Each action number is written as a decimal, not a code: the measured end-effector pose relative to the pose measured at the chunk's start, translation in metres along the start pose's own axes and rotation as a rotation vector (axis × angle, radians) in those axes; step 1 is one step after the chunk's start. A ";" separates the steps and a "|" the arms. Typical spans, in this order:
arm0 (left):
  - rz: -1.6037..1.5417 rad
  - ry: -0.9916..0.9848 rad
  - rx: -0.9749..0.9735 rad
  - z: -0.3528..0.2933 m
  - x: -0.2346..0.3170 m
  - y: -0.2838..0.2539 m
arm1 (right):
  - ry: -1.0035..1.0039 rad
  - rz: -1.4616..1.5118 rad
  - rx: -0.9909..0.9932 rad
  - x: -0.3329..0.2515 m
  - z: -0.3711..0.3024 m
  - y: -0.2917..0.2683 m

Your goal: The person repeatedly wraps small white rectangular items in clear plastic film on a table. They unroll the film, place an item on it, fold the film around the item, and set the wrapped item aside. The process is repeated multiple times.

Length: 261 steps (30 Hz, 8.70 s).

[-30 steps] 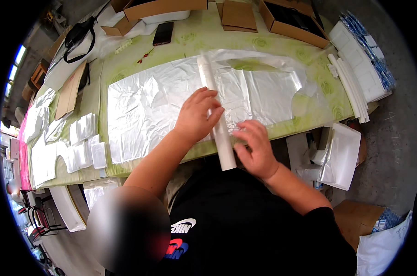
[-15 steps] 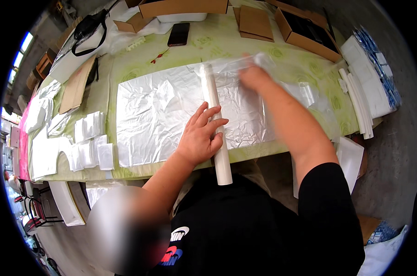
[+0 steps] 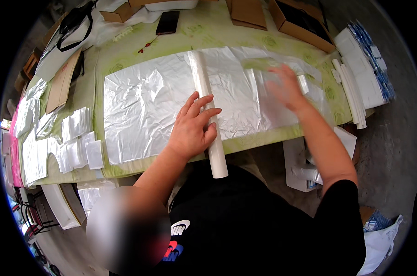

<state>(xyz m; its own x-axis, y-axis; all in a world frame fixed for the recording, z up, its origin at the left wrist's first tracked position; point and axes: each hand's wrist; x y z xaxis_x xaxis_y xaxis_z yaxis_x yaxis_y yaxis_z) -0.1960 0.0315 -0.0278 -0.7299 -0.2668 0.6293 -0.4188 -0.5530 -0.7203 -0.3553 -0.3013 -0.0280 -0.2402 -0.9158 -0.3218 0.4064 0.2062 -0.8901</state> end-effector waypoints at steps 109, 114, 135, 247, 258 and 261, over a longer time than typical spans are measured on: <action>-0.220 -0.793 -0.336 0.151 -0.066 -0.025 | 0.248 1.057 -0.437 -0.153 -0.156 -0.022; 0.040 -0.611 -0.250 0.150 -0.086 -0.005 | 0.325 0.939 -0.502 -0.154 -0.155 -0.030; 0.542 -0.330 -0.198 0.160 -0.043 0.013 | 0.637 0.764 -0.444 -0.098 -0.393 -0.101; 0.226 -0.305 -0.244 0.005 0.031 0.015 | -0.158 0.041 0.211 -0.146 -0.091 0.041; 0.354 0.107 -0.101 -0.009 0.037 0.032 | -0.054 0.057 0.195 -0.148 -0.093 0.044; 0.471 0.017 -0.274 -0.003 0.036 0.034 | -0.007 0.095 0.188 -0.150 -0.088 0.041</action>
<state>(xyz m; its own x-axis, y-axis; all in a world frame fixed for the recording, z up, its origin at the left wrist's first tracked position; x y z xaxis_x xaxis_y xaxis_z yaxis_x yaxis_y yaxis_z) -0.2375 0.0054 -0.0304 -0.8804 -0.4219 0.2166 -0.1677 -0.1502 -0.9743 -0.3805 -0.1256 -0.0444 -0.1872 -0.8976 -0.3990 0.5848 0.2245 -0.7795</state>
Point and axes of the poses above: each hand's wrist, its own z-axis towards the middle knuckle, its own y-axis out of the palm, x = y × z, and after that the axes turned 12 degrees about -y, right-handed
